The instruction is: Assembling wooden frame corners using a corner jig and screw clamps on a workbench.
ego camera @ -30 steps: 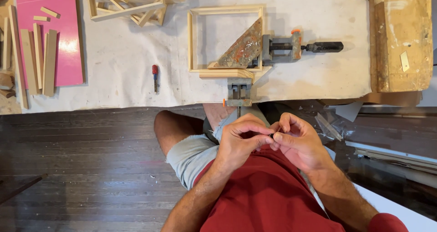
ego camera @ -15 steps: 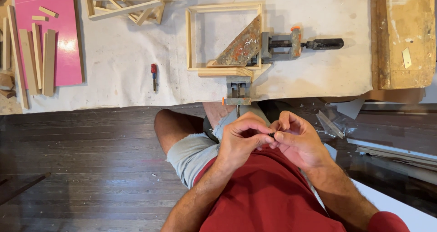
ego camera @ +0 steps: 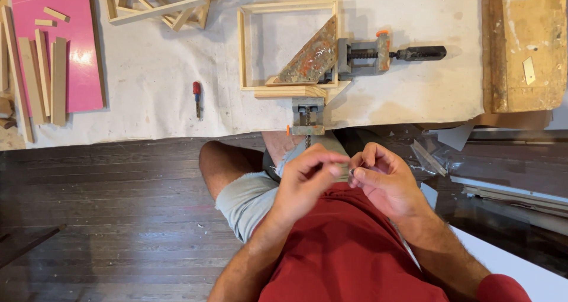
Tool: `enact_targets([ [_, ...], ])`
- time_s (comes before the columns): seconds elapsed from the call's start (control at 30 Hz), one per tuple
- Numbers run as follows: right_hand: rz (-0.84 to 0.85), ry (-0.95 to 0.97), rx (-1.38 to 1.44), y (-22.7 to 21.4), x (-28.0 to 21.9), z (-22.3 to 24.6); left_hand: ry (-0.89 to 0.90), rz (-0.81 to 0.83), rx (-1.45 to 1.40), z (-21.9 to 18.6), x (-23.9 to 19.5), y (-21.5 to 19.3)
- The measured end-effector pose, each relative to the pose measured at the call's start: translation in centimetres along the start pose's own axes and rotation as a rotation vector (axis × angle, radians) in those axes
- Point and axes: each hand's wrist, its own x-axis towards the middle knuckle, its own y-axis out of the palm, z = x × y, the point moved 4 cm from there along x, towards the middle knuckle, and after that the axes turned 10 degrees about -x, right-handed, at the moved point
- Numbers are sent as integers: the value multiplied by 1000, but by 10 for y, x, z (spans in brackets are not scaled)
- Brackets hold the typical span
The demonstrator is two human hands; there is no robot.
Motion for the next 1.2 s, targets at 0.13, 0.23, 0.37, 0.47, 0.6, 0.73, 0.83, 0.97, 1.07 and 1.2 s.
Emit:
enact_targets([
  [0.13,-11,-10,-25,1,-1,2,265,129,619,-24,0,26],
  [0.23,-11,-24,-25,3,0,4,287,110,678,-26,0,30],
  [0.37,16,-32,22,11,-2,8,237,113,484,-18,2,23],
  [0.47,44,-26,43,11,1,5,203,112,389,-6,4,15],
  [0.6,62,-23,51,11,2,1,187,102,349,-2,4,13],
  [0.73,50,-24,28,3,5,-10,97,40,163,6,3,12],
  [0.83,2,-51,-54,-8,4,-12,87,-147,18,1,15,-18],
  [0.97,-107,-69,-223,-23,-4,5,342,-485,8,-48,55,-114],
  [1.07,-137,-76,-294,-34,-4,6,422,-552,99,-100,82,-132],
  [1.2,-168,-51,-385,-39,0,3,419,-423,342,-133,101,-145],
])
